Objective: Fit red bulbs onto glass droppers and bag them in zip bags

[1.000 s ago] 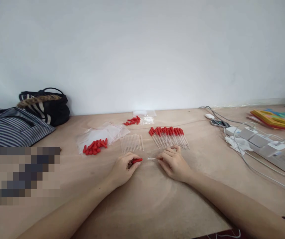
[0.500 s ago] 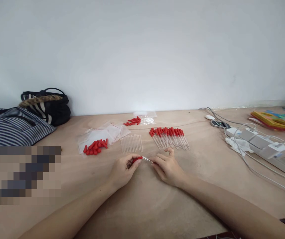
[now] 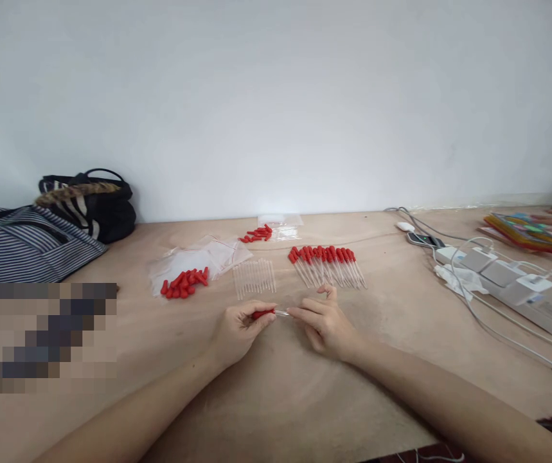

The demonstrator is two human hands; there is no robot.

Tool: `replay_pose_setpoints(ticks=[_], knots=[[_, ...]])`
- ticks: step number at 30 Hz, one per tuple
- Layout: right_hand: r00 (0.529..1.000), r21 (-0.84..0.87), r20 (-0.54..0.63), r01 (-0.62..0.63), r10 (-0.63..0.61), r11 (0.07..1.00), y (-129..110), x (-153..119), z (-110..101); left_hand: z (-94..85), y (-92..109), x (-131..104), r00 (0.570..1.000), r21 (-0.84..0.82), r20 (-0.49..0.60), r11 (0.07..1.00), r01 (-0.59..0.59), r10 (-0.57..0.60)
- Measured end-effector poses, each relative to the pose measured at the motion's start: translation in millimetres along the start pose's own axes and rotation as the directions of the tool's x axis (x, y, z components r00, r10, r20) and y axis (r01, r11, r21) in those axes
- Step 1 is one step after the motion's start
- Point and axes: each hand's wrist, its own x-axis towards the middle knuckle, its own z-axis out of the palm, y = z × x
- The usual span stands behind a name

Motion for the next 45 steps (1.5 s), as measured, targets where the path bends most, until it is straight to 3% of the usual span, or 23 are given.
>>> replay_pose_setpoints(ticks=[7, 19, 24, 30, 38, 45], knots=[[0.994, -0.044, -0.073, 0.081, -0.085, 0.996, 1.7, 2.3, -1.1, 1.0, -5.2, -1.6, 0.996, -0.019, 0.069, 0.998, -0.059, 0.060], [0.999, 0.015, 0.001, 0.048, -0.048, 0.999, -2.8, 3.9, 5.0, 2.9, -6.3, -4.6, 0.992, 0.036, 0.108, 0.997, -0.067, 0.063], [0.999, 0.037, 0.023, 0.039, -0.040, 0.999, 0.1, 3.5, 6.7, -1.4, -5.9, -4.7, 0.987, 0.051, 0.141, 0.996, 0.067, -0.073], [1.000, 0.078, 0.009, -0.006, 0.005, 0.997, 0.9, 2.1, 5.1, -4.6, -0.5, -4.1, 0.956, -0.134, 0.207, 0.962, 0.240, -0.209], [0.999, 0.099, -0.031, 0.036, -0.033, 0.994, -2.0, 3.6, 6.5, 3.7, 3.6, -5.3, 0.960, -0.252, 0.136, 0.928, 0.274, -0.246], [0.999, 0.134, -0.031, -0.034, 0.039, 0.990, -1.5, 3.6, 8.4, 4.4, 4.5, -2.6, 0.954, -0.293, 0.113, 0.908, 0.299, -0.278]])
